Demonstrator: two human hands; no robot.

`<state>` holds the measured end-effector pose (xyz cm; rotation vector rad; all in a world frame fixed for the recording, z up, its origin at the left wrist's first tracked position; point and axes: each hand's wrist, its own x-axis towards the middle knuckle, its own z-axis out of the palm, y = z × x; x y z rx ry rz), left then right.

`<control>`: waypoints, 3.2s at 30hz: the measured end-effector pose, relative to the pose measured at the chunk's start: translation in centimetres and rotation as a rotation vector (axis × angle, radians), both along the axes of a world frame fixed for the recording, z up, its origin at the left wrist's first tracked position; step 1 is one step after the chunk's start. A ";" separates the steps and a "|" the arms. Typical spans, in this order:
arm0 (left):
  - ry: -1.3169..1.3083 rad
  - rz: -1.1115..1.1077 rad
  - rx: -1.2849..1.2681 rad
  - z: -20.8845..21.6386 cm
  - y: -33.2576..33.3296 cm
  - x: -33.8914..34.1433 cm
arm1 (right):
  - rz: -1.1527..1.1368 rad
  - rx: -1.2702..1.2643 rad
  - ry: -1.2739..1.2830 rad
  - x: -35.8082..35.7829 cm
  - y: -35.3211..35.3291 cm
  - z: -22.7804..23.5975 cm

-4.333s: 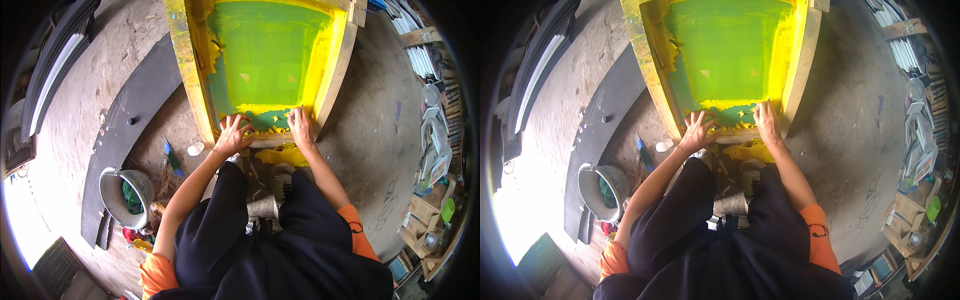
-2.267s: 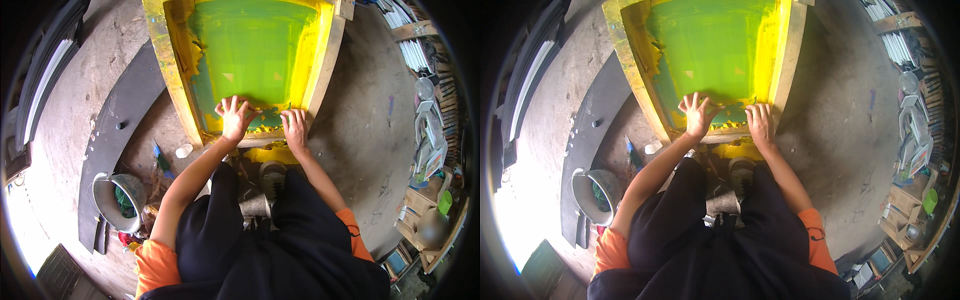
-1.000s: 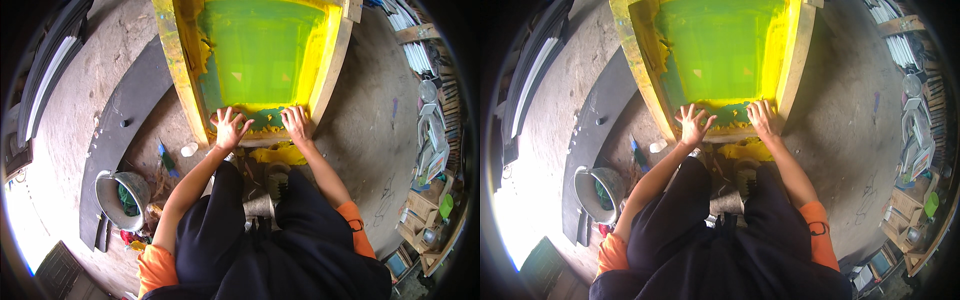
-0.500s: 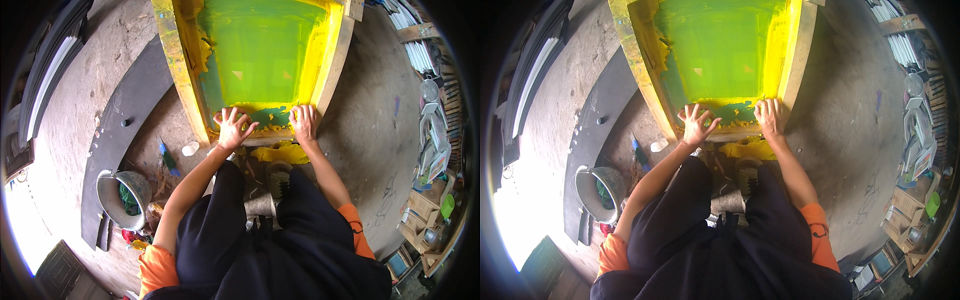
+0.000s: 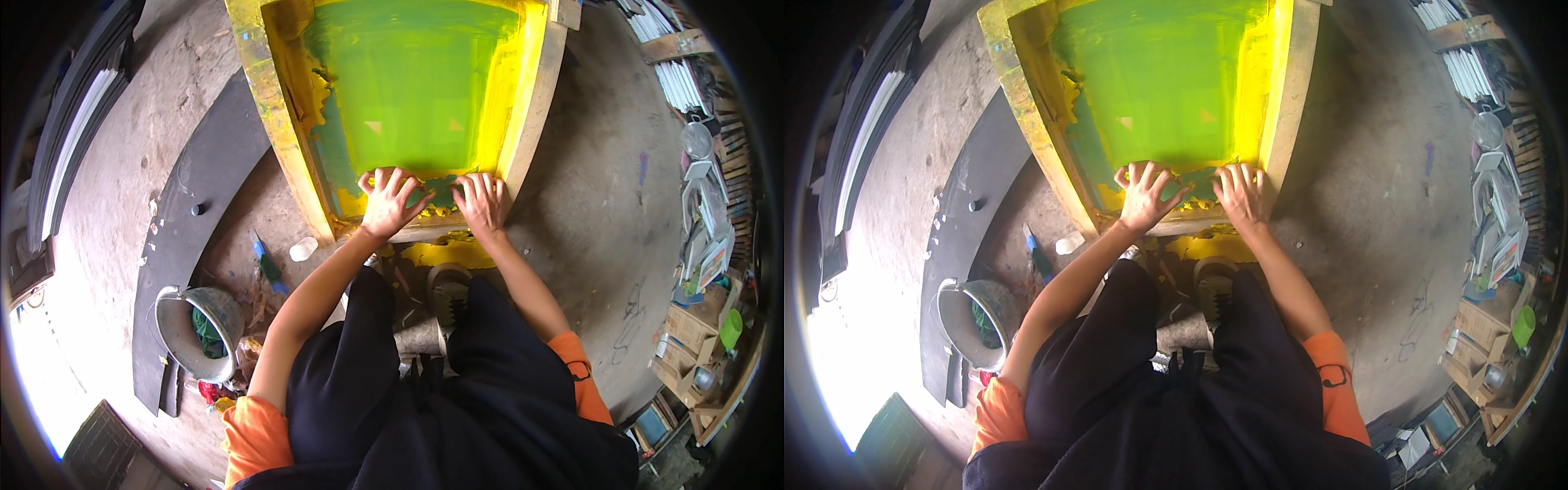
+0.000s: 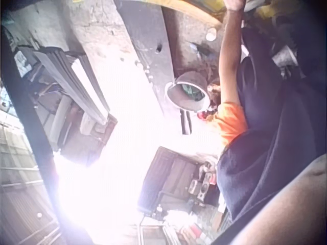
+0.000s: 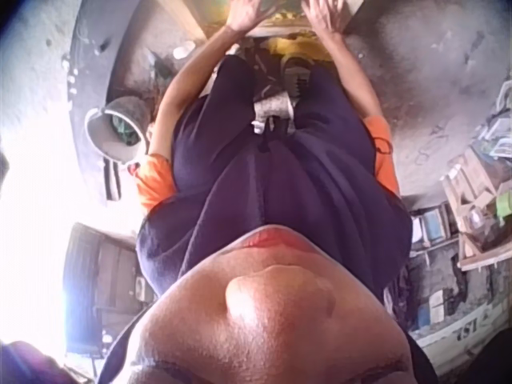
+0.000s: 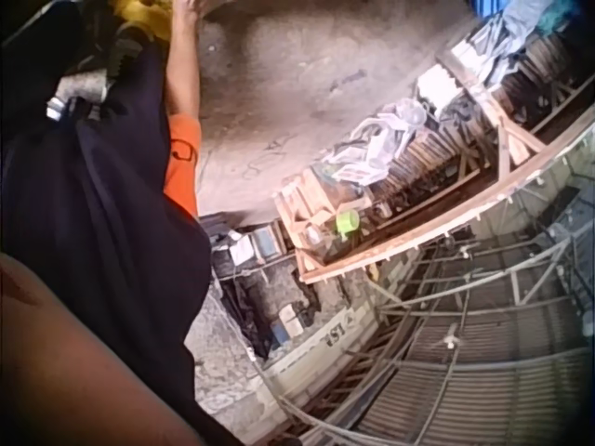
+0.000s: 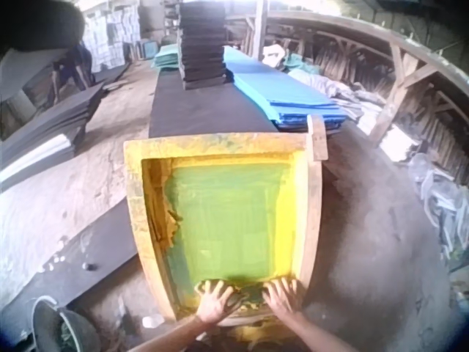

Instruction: The person applies yellow tape to the edges of a wooden frame containing a green surface. They press the tape along the perimeter and smooth it down with their fingers.

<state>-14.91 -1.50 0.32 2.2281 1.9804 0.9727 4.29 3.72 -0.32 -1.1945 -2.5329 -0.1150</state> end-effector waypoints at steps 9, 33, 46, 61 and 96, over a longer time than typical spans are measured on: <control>-0.007 -0.053 -0.039 -0.3 -0.9 -0.4 | -0.026 0.098 -0.043 -0.6 0.6 -0.5; -0.043 -0.099 -0.091 -0.3 -2.3 -2.0 | 0.187 0.138 -0.032 0.2 1.5 0.0; -0.091 -0.096 -0.095 0.0 -2.9 -2.0 | 0.242 0.146 -0.122 0.5 2.3 0.5; -0.075 -0.041 -0.098 -0.3 -2.0 -1.5 | 0.172 -0.013 -0.044 1.1 0.7 1.2; -0.066 -0.057 -0.098 0.0 -2.2 -1.2 | 0.207 -0.059 -0.013 1.4 0.1 1.0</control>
